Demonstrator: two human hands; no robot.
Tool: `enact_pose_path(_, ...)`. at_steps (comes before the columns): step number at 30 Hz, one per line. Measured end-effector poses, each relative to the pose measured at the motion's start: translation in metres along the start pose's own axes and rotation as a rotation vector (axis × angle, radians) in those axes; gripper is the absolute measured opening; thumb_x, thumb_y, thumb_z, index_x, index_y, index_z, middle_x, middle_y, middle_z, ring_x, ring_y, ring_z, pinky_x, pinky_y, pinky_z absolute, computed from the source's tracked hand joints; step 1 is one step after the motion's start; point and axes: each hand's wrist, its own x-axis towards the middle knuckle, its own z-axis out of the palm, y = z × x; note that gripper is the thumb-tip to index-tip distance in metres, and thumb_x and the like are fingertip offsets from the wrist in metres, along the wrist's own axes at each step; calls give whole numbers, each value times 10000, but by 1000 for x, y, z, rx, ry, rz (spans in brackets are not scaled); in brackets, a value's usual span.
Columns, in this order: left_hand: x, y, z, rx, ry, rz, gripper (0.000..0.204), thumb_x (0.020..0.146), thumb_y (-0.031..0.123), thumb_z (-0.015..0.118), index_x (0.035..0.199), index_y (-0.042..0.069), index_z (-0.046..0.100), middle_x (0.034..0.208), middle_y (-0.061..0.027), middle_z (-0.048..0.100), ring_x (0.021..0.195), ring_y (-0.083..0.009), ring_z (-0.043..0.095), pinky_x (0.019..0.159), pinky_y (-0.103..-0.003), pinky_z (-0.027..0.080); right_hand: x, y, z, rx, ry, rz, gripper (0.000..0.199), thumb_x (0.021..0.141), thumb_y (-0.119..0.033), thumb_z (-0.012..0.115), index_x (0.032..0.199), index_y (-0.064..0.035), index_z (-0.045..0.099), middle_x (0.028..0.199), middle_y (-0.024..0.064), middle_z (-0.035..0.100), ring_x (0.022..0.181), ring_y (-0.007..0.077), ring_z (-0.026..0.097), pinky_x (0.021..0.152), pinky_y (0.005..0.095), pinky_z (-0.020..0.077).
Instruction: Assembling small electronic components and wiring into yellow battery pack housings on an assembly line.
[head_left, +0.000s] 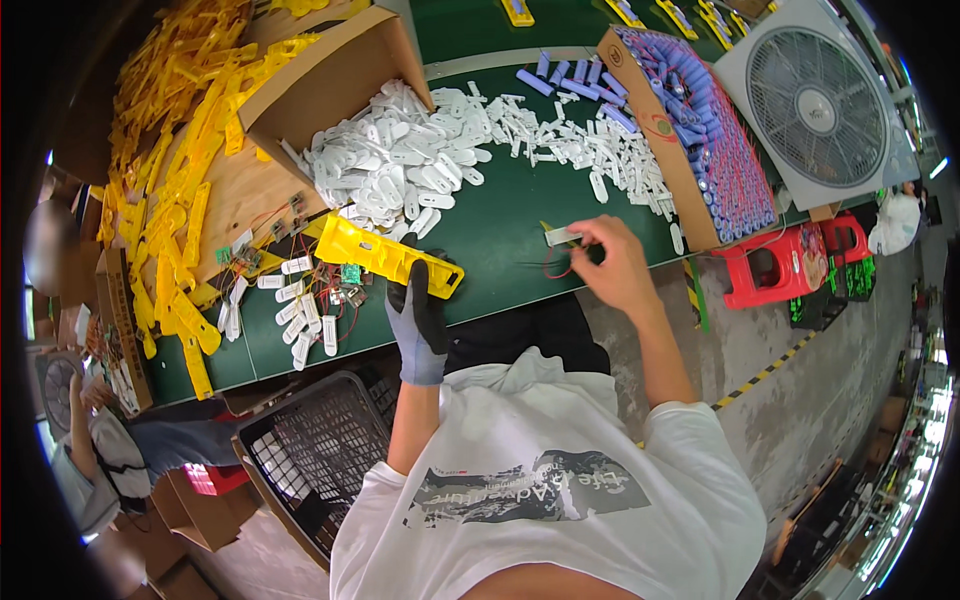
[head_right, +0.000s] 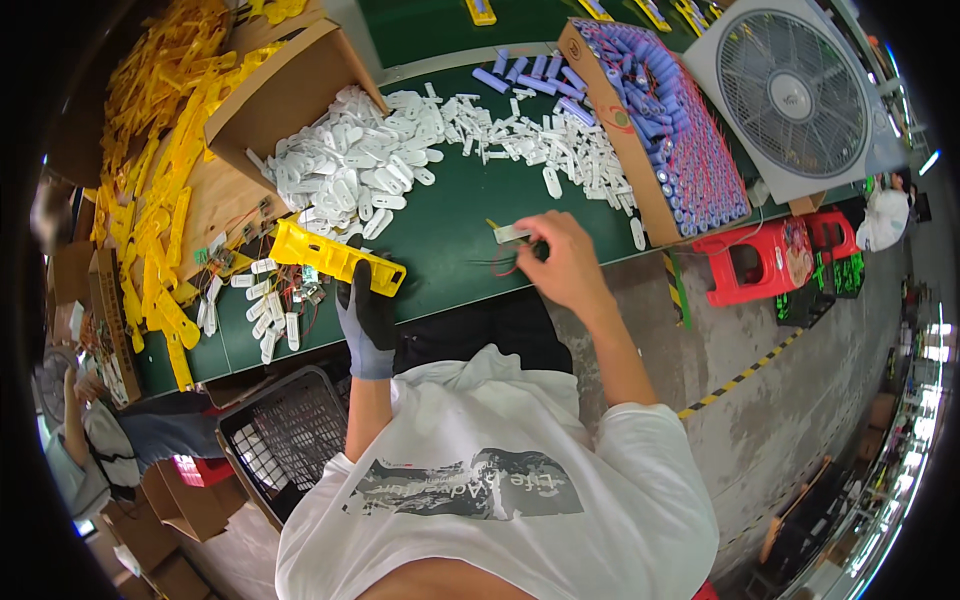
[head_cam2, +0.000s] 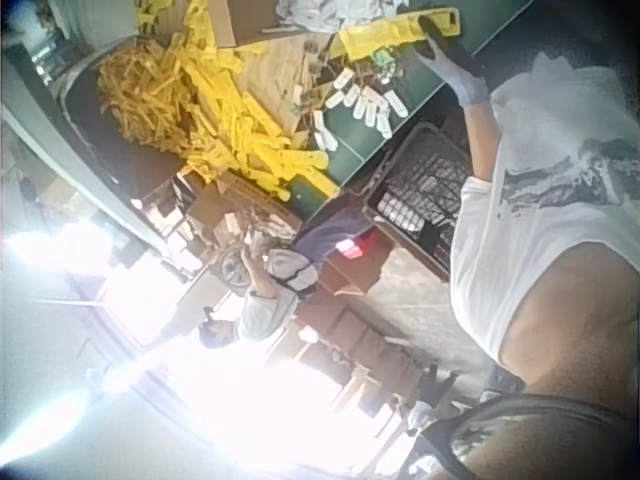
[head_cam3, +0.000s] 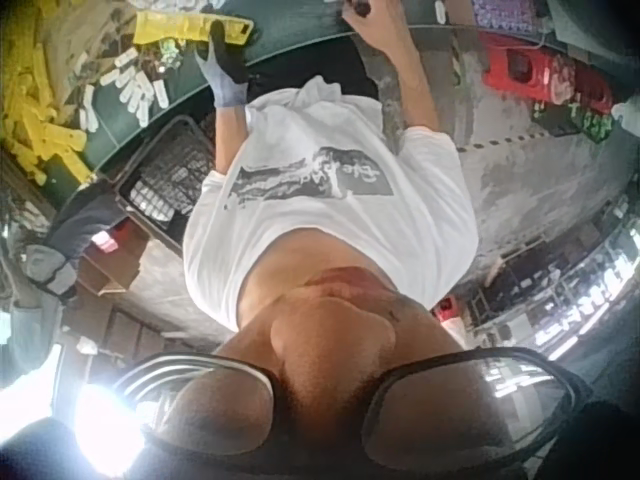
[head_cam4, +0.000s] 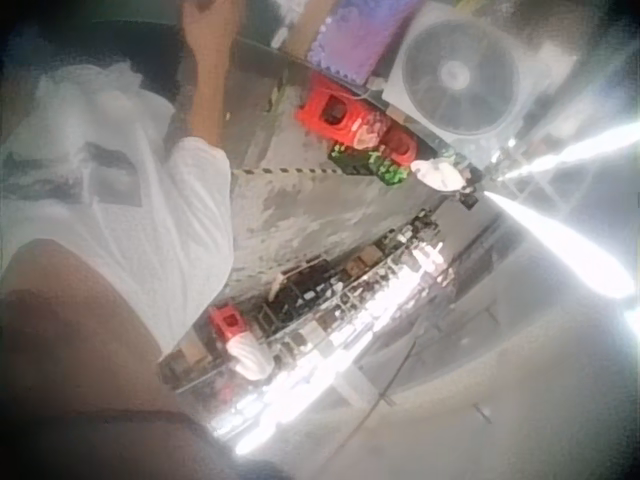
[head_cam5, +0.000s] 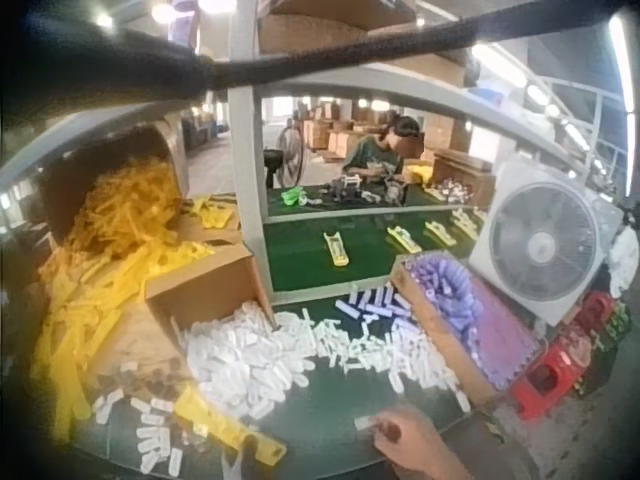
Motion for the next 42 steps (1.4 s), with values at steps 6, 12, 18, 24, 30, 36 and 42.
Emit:
enact_pose_path(6,9,-1,14,123,-30,32,429,977,193,583,1334,-11,461,1039,-129,651,948,-193,621,845,-332,501,-11,-22,21,95,-63,-120,269,795,-153,700,1054,-95,652,758,50,587,757,249,556,669,363,439)
enact_pose_path(12,26,-4,11,168,-93,81,413,951,219,624,1291,31,486,1095,-107,623,984,-204,617,851,-357,510,-6,-8,41,82,112,58,223,850,-182,671,1052,-94,636,650,52,599,632,255,581,604,374,452)
enact_pose_path(18,40,-17,15,221,-184,14,387,953,204,617,1272,25,492,1112,-108,614,1006,-219,616,875,-365,509,12,-21,58,13,249,-11,132,861,-163,682,962,-99,625,607,29,567,582,229,564,537,363,444)
enact_pose_path(24,40,-22,19,165,-161,23,376,948,175,628,1271,35,493,1125,-128,633,1058,-229,618,925,-377,491,4,-32,61,-213,154,-68,291,821,-144,705,1103,-102,645,892,92,613,827,238,578,692,363,475)
enact_pose_path(30,40,-28,27,272,-104,81,376,967,137,599,1301,5,490,1194,-140,624,1052,-187,612,903,-342,500,10,-42,66,-88,235,60,331,779,-28,676,1105,-87,661,1008,98,632,948,264,584,807,370,480)
enact_pose_path(36,37,-40,17,263,40,186,331,955,80,600,1259,-18,511,1161,-103,612,1040,-154,595,897,-298,498,16,-41,64,189,1,159,285,754,38,648,1027,-36,684,888,106,650,797,243,636,720,350,506)
enact_pose_path(42,37,-44,16,397,109,370,299,928,-19,589,1216,-54,515,1156,-92,609,1033,-142,588,940,-282,468,12,-38,61,367,-56,133,110,815,-25,684,923,-11,701,794,106,642,652,213,636,606,301,502)
